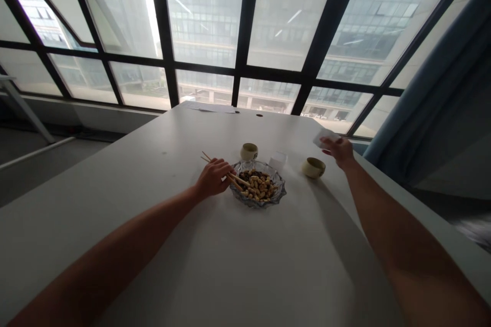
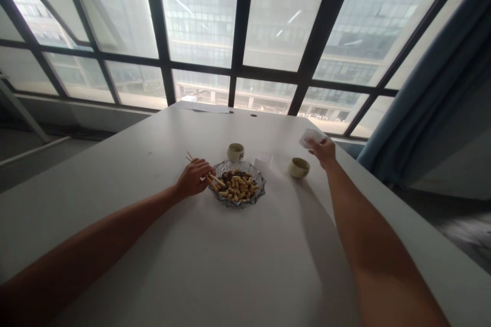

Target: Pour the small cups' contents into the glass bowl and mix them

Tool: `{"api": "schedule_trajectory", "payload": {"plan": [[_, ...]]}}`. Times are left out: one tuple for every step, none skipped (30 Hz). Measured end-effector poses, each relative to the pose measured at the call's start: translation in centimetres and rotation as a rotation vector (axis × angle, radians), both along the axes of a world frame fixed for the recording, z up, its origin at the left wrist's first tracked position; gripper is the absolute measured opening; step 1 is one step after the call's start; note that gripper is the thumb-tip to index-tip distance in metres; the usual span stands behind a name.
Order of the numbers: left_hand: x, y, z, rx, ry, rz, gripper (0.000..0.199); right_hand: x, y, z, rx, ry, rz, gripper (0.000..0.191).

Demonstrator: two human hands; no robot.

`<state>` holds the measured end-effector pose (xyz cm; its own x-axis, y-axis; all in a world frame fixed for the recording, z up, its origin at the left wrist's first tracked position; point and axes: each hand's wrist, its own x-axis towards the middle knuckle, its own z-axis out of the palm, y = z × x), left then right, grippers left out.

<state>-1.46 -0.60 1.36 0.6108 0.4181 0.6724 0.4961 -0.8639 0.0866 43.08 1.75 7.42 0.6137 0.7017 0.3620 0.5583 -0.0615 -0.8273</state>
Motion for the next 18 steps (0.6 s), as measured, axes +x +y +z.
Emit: {"api": "schedule_trajectory", "payload": {"plan": [[0.0, 0.0, 0.0, -0.004, -0.003, -0.002, 0.023, -1.1, -0.1, 0.5, 0.004, 0.006, 0.071, 0.037], [0.0, 0.1, -0.1, -0.006, -0.008, -0.005, 0.023, -2.3, -0.4, 1.0, 0.025, 0.008, 0.161, 0.039], [0.0, 0.1, -0.1, -0.005, -0.014, -0.010, 0.022, -3.8, -0.8, 1.4, 0.061, 0.009, 0.332, 0.044], [0.0, 0.1, -0.2, -0.001, -0.021, -0.013, 0.022, -5.5, -1.5, 1.7, 0.065, -0.025, 0.476, 0.050], [0.0, 0.1, -0.2, 0.007, -0.027, -0.018, 0.021, -7.2, -2.4, 1.9, 0.049, -0.107, 0.575, 0.056], [-0.1, 0.1, -0.2, 0.017, -0.031, -0.022, 0.020, -9.1, -3.4, 2.1, 0.034, -0.233, 0.636, 0.060], [-0.1, 0.1, -0.2, 0.026, -0.034, -0.024, 0.020, -10.9, -4.4, 2.2, 0.025, -0.392, 0.666, 0.061], [-0.1, 0.1, -0.2, 0.033, -0.036, -0.026, 0.020, -12.6, -5.5, 2.2, 0.028, -0.551, 0.684, 0.061], [-0.1, 0.1, -0.2, 0.039, -0.039, -0.026, 0.020, -14.2, -6.6, 2.2, 0.013, -0.708, 0.693, 0.060], [-0.2, 0.0, -0.2, 0.042, -0.042, -0.026, 0.020, -15.6, -7.5, 2.3, -0.023, -0.846, 0.690, 0.058], [-0.2, 0.0, -0.2, 0.043, -0.043, -0.028, 0.020, -16.8, -8.3, 2.3, -0.077, -0.958, 0.688, 0.058], [-0.2, 0.0, -0.2, 0.044, -0.043, -0.029, 0.020, -17.8, -9.0, 2.4, -0.123, -1.043, 0.671, 0.060], [-0.3, 0.0, -0.1, 0.045, -0.042, -0.031, 0.020, -18.5, -9.6, 2.6, -0.154, -1.125, 0.659, 0.060], [-0.3, 0.0, -0.1, 0.045, -0.037, -0.032, 0.020, -19.1, -10.0, 2.8, -0.172, -1.202, 0.652, 0.059], [-0.3, 0.0, -0.1, 0.044, -0.031, -0.031, 0.020, -19.5, -10.4, 3.0, -0.178, -1.275, 0.645, 0.058], [-0.3, 0.0, -0.1, 0.041, -0.025, -0.029, 0.019, -19.8, -10.6, 3.2, -0.173, -1.346, 0.641, 0.057], [-0.4, 0.0, -0.1, 0.039, -0.020, -0.026, 0.019, -20.0, -10.8, 3.4, -0.162, -1.415, 0.637, 0.055], [-0.4, 0.0, -0.1, 0.037, -0.016, -0.023, 0.019, -20.1, -10.9, 3.5, -0.146, -1.480, 0.632, 0.052]]}}
